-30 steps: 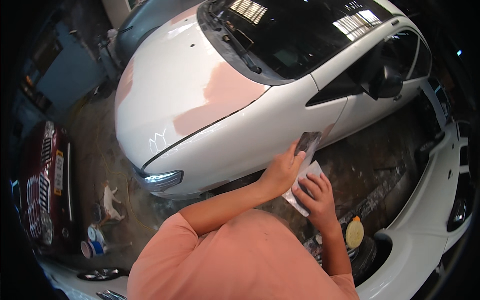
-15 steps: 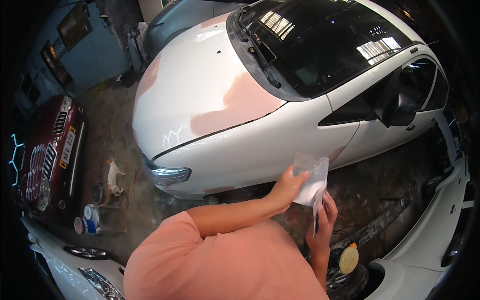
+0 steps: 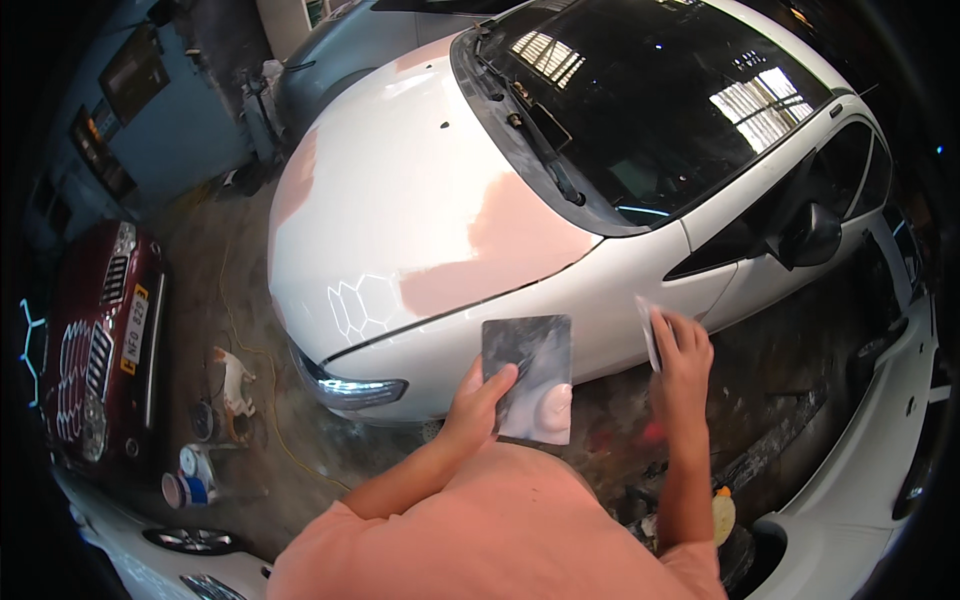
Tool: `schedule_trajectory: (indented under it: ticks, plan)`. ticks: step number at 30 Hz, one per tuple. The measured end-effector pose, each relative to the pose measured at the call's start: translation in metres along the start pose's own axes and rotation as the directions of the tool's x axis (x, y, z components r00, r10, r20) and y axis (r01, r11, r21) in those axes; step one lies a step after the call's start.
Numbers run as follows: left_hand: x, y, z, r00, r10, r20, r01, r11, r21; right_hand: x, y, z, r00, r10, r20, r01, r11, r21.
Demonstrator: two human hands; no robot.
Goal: The person applies pink body filler to a white car's fender and headlight housing using a spreader.
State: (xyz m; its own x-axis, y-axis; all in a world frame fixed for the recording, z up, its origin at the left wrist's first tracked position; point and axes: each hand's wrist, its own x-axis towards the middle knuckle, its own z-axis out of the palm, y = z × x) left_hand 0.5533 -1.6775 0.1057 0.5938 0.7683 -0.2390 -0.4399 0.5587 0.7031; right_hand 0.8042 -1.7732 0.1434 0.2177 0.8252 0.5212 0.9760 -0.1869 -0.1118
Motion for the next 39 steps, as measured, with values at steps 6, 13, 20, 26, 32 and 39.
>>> schedule_trajectory:
  ticks: [6,13,20,26,32,39]
  plan:
    - [-0.006,0.052,-0.081,0.997,0.063,-0.054,-0.065,0.998,-0.027,0.177,-0.065,0.104,0.966,-0.233,0.113,0.247,0.959,-0.138]
    - [0.004,0.116,-0.183,0.977,0.125,-0.172,-0.150,0.979,-0.138,0.291,-0.095,0.225,0.915,-0.093,0.394,0.251,0.894,-0.371]
    - [0.035,0.162,-0.257,0.978,0.114,-0.173,-0.136,0.984,-0.117,0.307,-0.103,0.260,0.917,-0.066,0.394,0.234,0.888,-0.395]
    - [0.064,0.187,-0.278,0.997,0.048,-0.053,-0.054,0.991,-0.121,0.269,-0.141,0.233,0.842,0.014,0.539,0.192,0.926,-0.325]
    - [0.086,0.197,-0.283,0.999,-0.023,0.035,0.028,0.990,-0.137,0.189,-0.202,0.206,0.879,0.043,0.476,0.129,0.937,-0.323]
    - [0.097,0.203,-0.293,0.997,-0.062,0.051,0.070,0.984,-0.166,0.158,-0.311,0.161,0.918,0.076,0.390,0.028,0.967,-0.254]
